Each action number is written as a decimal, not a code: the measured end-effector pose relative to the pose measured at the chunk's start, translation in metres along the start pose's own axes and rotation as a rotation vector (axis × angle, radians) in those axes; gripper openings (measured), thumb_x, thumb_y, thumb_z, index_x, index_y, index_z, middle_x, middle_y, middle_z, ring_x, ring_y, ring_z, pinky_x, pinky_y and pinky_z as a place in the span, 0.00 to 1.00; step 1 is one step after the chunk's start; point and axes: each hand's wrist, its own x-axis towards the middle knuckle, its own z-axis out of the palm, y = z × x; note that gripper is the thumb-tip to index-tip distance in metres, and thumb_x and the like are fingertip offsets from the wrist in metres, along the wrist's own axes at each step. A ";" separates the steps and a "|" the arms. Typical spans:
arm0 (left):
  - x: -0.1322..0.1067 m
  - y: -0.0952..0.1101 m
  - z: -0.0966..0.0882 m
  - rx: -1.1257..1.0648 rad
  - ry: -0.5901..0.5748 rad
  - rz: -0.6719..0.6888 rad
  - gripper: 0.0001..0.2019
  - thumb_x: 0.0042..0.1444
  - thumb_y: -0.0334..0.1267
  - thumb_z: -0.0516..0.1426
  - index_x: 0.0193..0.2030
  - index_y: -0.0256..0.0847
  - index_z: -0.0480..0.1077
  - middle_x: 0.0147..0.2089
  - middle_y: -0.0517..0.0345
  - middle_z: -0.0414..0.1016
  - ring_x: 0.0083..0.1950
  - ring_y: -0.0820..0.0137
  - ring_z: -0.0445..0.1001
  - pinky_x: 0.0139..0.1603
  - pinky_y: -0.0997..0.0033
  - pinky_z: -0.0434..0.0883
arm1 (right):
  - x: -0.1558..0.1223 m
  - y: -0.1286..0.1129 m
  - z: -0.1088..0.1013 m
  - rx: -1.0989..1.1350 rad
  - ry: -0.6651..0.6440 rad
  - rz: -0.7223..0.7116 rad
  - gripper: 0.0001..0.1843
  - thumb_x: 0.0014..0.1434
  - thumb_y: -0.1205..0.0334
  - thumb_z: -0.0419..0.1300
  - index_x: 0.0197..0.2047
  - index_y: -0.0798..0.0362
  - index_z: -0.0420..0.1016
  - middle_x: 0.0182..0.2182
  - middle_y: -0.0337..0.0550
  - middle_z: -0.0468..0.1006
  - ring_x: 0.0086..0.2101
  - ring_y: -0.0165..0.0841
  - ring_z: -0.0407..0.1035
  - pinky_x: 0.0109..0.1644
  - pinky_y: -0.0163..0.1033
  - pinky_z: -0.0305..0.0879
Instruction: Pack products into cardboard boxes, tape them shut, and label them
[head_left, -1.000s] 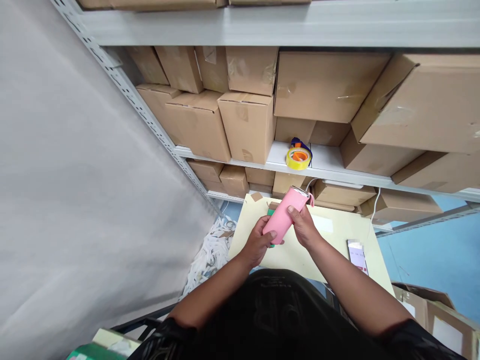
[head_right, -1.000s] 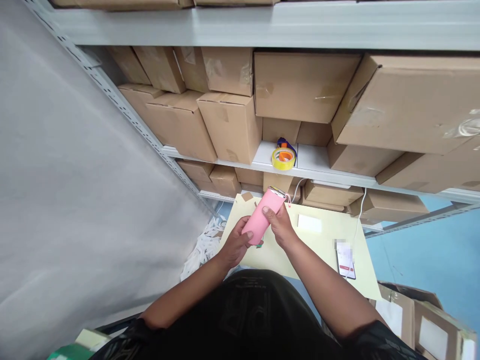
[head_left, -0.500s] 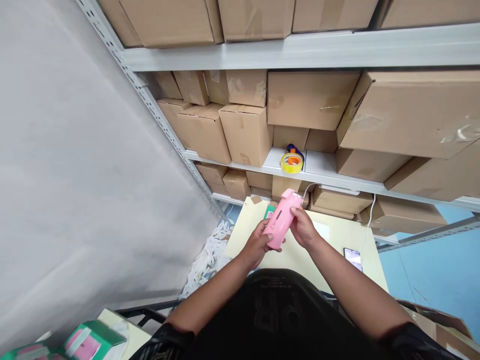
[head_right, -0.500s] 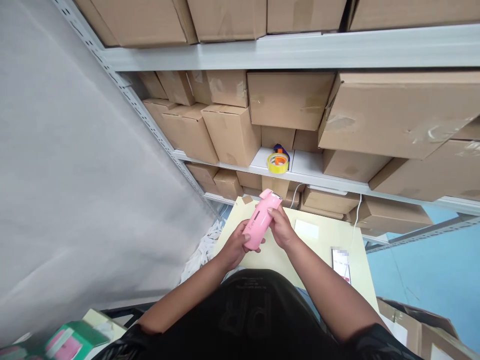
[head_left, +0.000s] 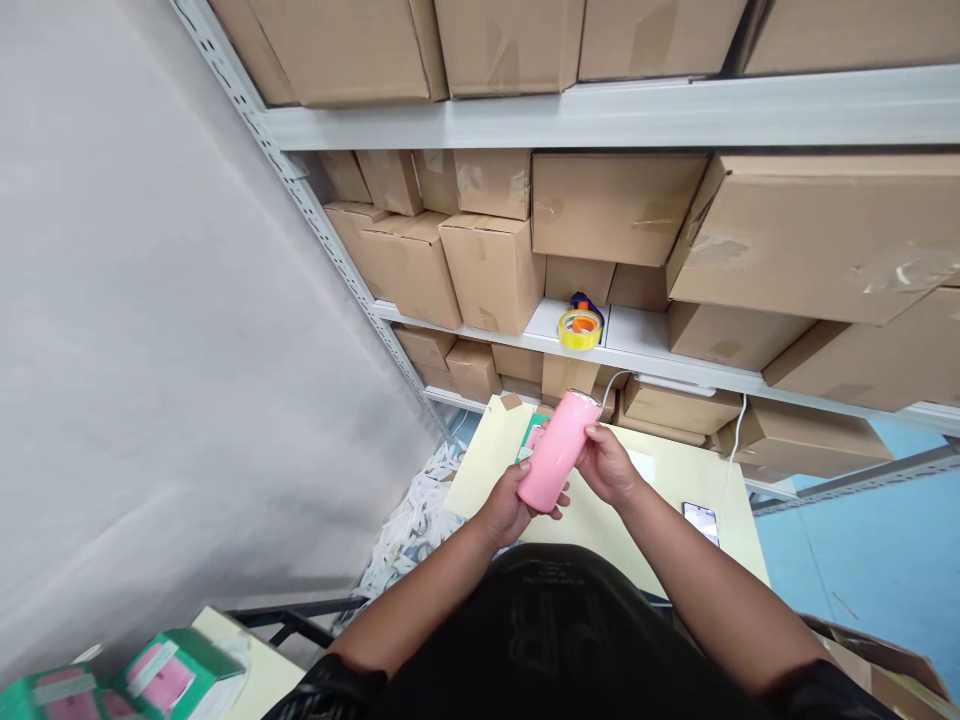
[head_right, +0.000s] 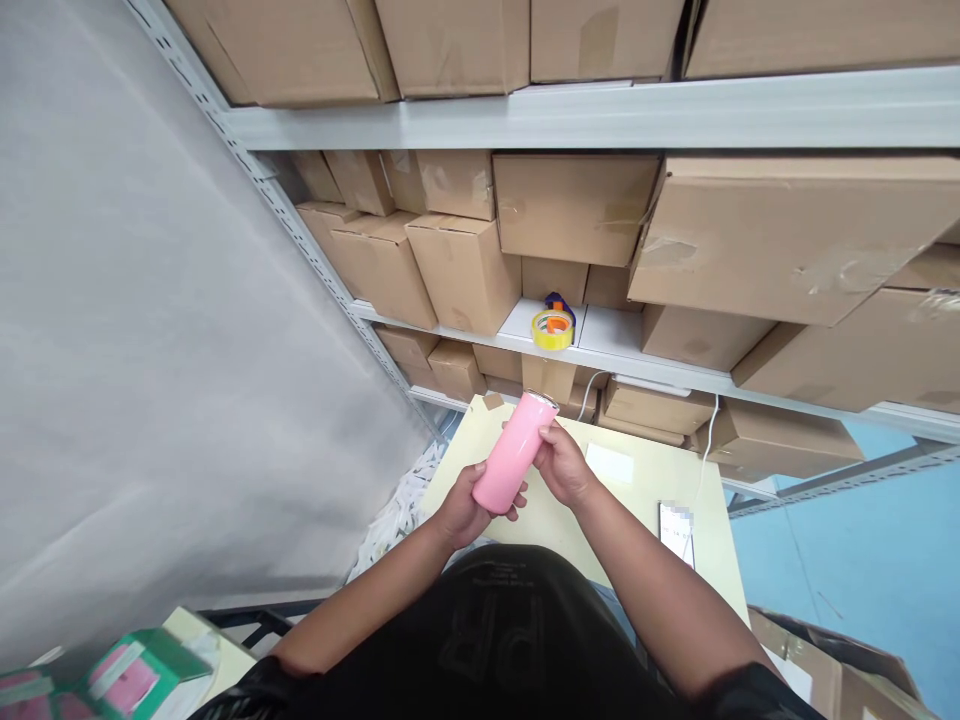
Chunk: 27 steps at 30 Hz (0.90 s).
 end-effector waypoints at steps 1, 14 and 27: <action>0.000 0.000 -0.001 -0.020 0.002 -0.034 0.33 0.59 0.63 0.55 0.56 0.33 0.70 0.46 0.37 0.79 0.43 0.54 0.81 0.35 0.62 0.76 | 0.000 0.001 0.001 0.012 0.021 -0.008 0.29 0.56 0.33 0.60 0.49 0.49 0.73 0.37 0.45 0.80 0.34 0.42 0.73 0.36 0.45 0.70; -0.014 0.030 -0.044 0.020 -0.117 -0.045 0.30 0.61 0.60 0.57 0.60 0.39 0.69 0.60 0.38 0.74 0.56 0.49 0.76 0.42 0.58 0.78 | 0.001 0.014 0.058 0.013 0.196 -0.119 0.26 0.53 0.45 0.69 0.50 0.46 0.70 0.36 0.40 0.77 0.34 0.38 0.72 0.37 0.41 0.70; -0.025 0.056 -0.100 0.066 -0.226 -0.099 0.32 0.58 0.56 0.59 0.62 0.35 0.67 0.54 0.37 0.77 0.41 0.53 0.82 0.28 0.64 0.76 | 0.009 0.040 0.112 0.019 0.323 -0.119 0.33 0.63 0.31 0.52 0.57 0.47 0.72 0.39 0.45 0.81 0.37 0.44 0.75 0.36 0.46 0.73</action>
